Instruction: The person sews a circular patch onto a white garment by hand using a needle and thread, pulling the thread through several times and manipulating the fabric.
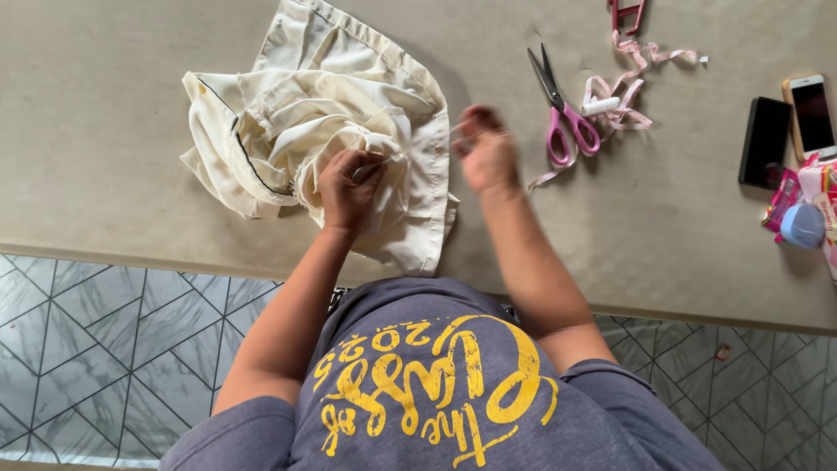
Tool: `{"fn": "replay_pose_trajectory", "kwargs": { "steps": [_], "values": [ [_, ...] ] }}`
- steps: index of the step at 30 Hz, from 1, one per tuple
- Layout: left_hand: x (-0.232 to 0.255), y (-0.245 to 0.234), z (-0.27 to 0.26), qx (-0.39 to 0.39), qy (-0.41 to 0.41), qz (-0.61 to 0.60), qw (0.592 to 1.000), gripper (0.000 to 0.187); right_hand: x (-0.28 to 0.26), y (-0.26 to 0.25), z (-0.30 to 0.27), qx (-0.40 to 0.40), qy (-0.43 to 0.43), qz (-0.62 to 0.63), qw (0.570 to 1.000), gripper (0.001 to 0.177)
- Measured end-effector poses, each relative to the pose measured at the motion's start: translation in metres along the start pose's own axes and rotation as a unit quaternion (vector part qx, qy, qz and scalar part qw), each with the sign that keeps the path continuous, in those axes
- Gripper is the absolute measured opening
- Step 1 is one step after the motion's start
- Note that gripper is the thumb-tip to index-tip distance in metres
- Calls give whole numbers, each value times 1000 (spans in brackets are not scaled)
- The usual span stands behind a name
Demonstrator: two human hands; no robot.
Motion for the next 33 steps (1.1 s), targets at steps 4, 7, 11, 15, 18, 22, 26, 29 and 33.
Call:
{"fn": "replay_pose_trajectory", "kwargs": {
  "steps": [4,7,11,15,18,22,26,29,33],
  "values": [
    [-9,8,6,-22,-26,3,999,14,-109,-39,17,7,-52,105,993,13],
    [-16,13,12,-31,-22,11,999,17,-206,-59,5,-101,-113,125,981,13],
    [-28,16,15,-35,-18,12,999,18,-307,-102,-36,-75,-256,-2,964,17],
    [-39,20,17,-37,-18,7,999,21,-361,-130,-74,-9,-324,5,946,13],
    [-46,30,15,-70,-27,-56,996,20,-375,-114,-95,-61,-353,-106,927,15],
    [-47,24,19,-48,-6,2,999,22,-387,-114,-105,-9,-407,-164,898,18],
    [-47,27,19,-74,-27,-2,997,19,-392,-125,-104,12,-433,-213,876,23],
    [-43,25,19,-71,-9,29,997,19,-393,-145,-101,24,-428,-178,886,24],
    [-50,23,14,-64,5,45,997,16,-392,-172,-91,76,-427,-193,880,18]
  ]
}}
Point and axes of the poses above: each hand's wrist, its own z-axis towards the middle knuckle, its own y-axis out of the palm, x = y × z, the point moved 10 cm from there along z, towards the middle knuckle, and after that the axes turned 7 degrees about z, right-handed, at the moved point
